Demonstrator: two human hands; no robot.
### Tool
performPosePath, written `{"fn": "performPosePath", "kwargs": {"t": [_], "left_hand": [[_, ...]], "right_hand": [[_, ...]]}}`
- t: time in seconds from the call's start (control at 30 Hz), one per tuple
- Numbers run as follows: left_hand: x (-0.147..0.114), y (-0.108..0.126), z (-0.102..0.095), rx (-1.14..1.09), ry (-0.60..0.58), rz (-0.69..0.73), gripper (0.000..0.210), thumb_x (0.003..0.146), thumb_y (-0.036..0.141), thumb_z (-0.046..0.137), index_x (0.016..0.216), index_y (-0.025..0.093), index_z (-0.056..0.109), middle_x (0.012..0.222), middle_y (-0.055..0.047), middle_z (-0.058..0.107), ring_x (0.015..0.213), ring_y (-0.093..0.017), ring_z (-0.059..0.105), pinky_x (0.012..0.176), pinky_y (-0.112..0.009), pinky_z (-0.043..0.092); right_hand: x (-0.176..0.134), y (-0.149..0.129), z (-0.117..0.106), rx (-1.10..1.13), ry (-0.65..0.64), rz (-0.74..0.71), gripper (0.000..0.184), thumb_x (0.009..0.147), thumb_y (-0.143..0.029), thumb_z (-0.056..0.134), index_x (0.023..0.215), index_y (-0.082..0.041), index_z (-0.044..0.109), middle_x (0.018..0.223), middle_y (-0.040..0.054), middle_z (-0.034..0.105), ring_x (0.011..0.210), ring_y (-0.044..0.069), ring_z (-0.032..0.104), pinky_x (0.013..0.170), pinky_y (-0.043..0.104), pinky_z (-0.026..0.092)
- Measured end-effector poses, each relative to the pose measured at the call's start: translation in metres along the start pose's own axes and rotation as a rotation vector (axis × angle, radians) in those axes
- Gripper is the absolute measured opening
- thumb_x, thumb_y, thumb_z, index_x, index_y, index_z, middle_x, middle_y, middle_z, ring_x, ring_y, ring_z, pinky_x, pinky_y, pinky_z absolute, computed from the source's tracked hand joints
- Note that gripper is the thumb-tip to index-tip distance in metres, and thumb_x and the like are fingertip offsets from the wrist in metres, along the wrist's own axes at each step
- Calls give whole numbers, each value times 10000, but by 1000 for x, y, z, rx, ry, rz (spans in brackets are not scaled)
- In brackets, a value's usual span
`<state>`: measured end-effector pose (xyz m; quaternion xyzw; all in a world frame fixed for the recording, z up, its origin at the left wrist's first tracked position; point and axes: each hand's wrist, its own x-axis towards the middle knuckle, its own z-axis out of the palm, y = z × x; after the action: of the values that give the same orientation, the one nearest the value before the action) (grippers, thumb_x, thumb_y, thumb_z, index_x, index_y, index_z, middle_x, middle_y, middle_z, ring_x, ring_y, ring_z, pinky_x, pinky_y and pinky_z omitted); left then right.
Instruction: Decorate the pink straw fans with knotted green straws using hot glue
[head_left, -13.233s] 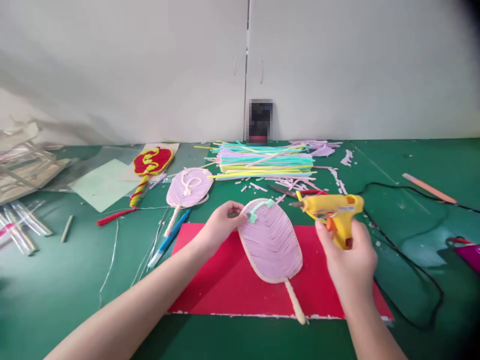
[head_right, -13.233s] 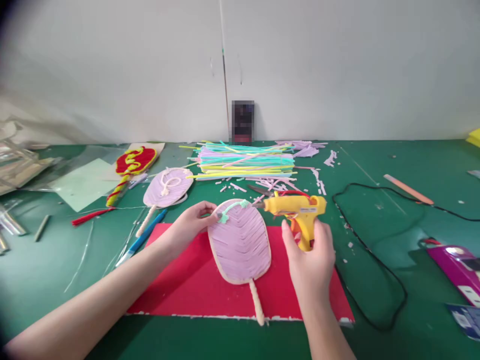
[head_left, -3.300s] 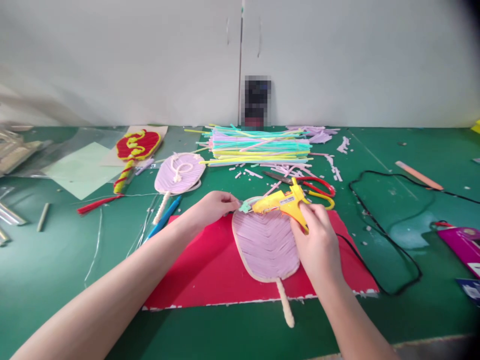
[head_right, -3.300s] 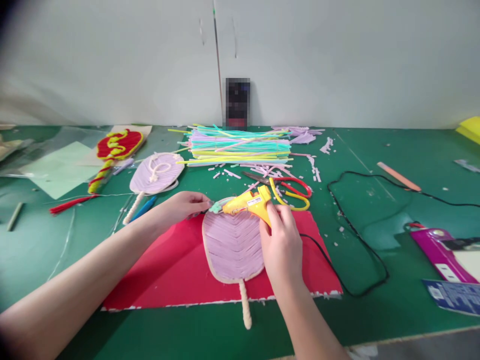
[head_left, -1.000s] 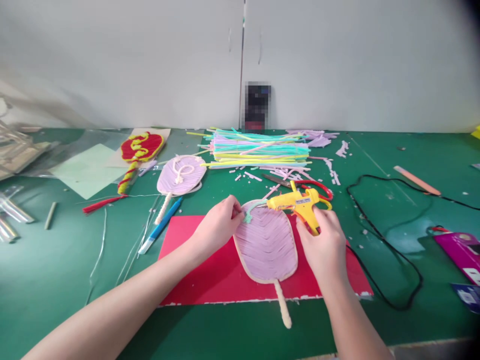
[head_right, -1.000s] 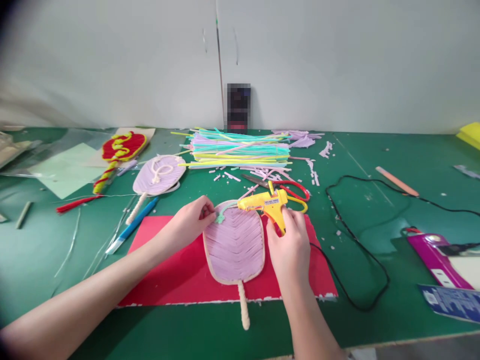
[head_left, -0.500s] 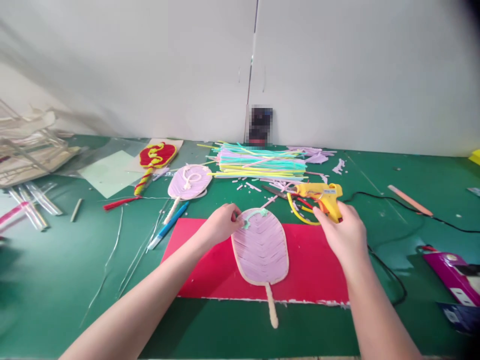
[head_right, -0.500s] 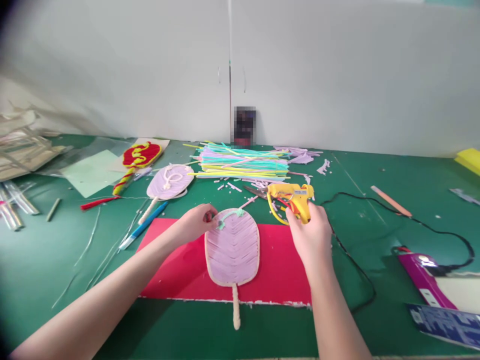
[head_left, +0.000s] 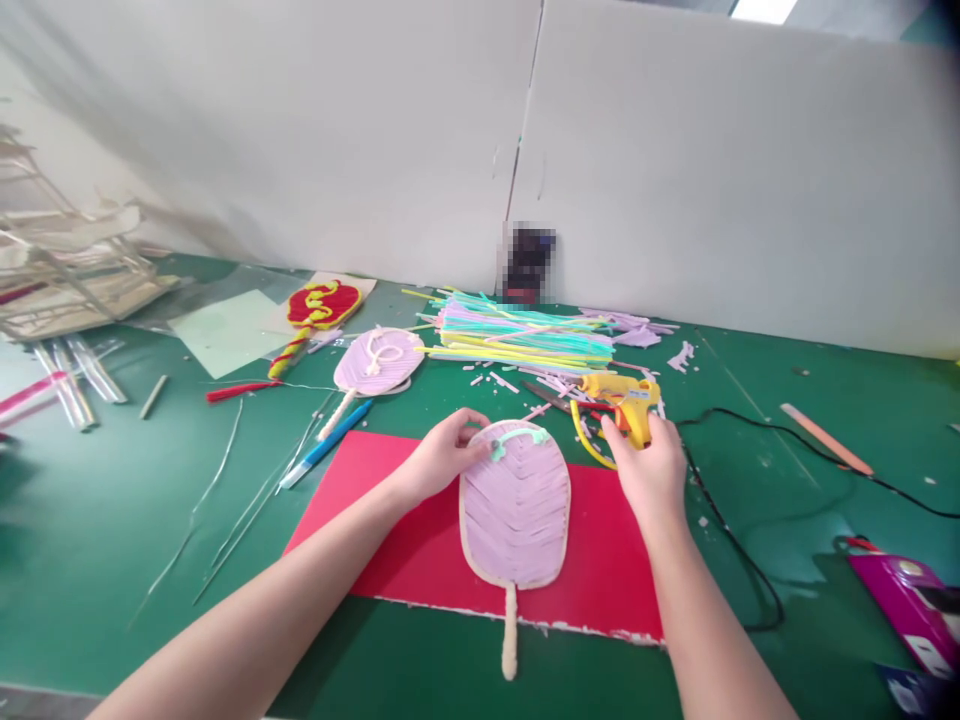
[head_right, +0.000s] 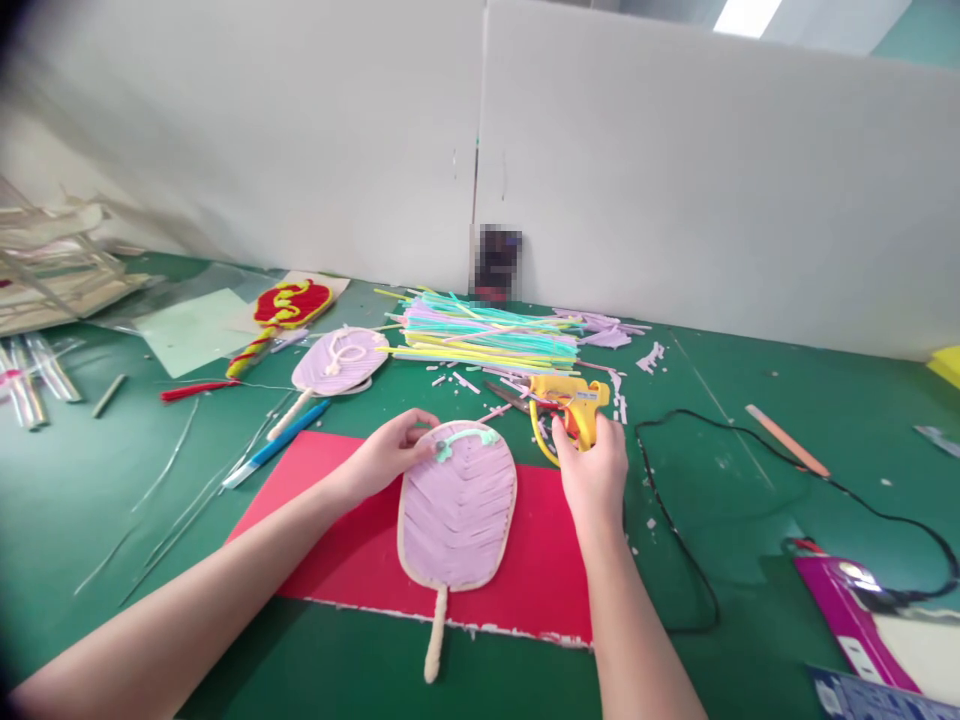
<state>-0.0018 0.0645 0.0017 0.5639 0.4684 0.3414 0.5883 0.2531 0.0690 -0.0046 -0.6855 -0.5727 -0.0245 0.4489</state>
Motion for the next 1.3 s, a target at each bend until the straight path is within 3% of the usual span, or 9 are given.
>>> {"fn": "performPosePath", "kwargs": {"t": [0.27, 0.37, 0.43, 0.53, 0.63, 0.93, 1.0, 1.1, 1.3], "left_hand": [[-4, 3, -1, -88, 40, 61, 404, 708, 426, 642, 968, 163, 478, 671, 36, 544, 584, -82, 509, 527, -180, 370], [-6, 4, 0, -92, 21, 47, 412, 707, 438, 640, 967, 163, 477, 671, 35, 543, 577, -81, 503, 521, -180, 372], [-7, 5, 1, -79, 16, 35, 424, 704, 454, 635, 969, 164, 479, 661, 38, 537, 564, -79, 495, 513, -180, 368], [-8, 6, 1, -50, 20, 32, 439, 700, 472, 628, 975, 163, 481, 648, 42, 521, 553, -77, 479, 500, -178, 357], [-8, 5, 2, -18, 21, 32, 448, 700, 481, 623, 979, 161, 485, 620, 49, 497, 538, -76, 460, 489, -177, 344], [-13, 16, 1, 92, 54, 34, 384, 787, 482, 485, 958, 145, 551, 833, -27, 601, 777, -151, 547, 687, -236, 436], [-13, 16, 0, 85, -1, 29, 397, 788, 479, 488, 977, 137, 555, 885, -41, 607, 817, -165, 553, 712, -245, 440], [-12, 12, -1, 100, -92, 16, 407, 751, 482, 553, 964, 135, 544, 815, -19, 576, 725, -143, 532, 612, -218, 417], [-13, 7, -1, 234, -48, 60, 309, 769, 449, 537, 755, 143, 497, 658, 39, 423, 593, -87, 385, 502, -183, 293]], "right_hand": [[-3, 2, 0, -157, -48, -44, 463, 722, -548, 578, 942, -141, 588, 886, 123, 547, 867, 273, 526, 748, 435, 436], [-3, -15, -6, 68, -36, -55, 371, 800, -486, 512, 926, -153, 615, 945, 129, 568, 876, 229, 555, 754, 384, 464], [-6, -26, -8, 329, -220, 31, 352, 834, -475, 465, 917, -173, 624, 929, 104, 609, 824, 194, 589, 692, 325, 488], [-13, -38, -7, 570, -582, 153, 346, 825, -480, 486, 917, -189, 647, 913, 71, 656, 879, 194, 607, 770, 319, 487], [-19, -43, -3, 644, -731, 196, 346, 776, -490, 553, 919, -190, 647, 921, 59, 666, 904, 209, 604, 800, 330, 479], [-23, -43, 3, 750, -731, 334, 300, 722, -468, 625, 814, -182, 630, 767, 21, 642, 752, 178, 592, 702, 293, 460], [-24, -43, 3, 748, -728, 346, 303, 720, -467, 627, 824, -182, 630, 776, 24, 641, 753, 178, 589, 703, 296, 457], [-25, -45, 3, 747, -730, 354, 302, 727, -465, 622, 838, -184, 632, 788, 26, 643, 751, 175, 587, 696, 289, 454], [-26, -45, 4, 755, -734, 341, 285, 739, -456, 618, 831, -186, 633, 763, 15, 631, 729, 160, 575, 675, 272, 439]]}}
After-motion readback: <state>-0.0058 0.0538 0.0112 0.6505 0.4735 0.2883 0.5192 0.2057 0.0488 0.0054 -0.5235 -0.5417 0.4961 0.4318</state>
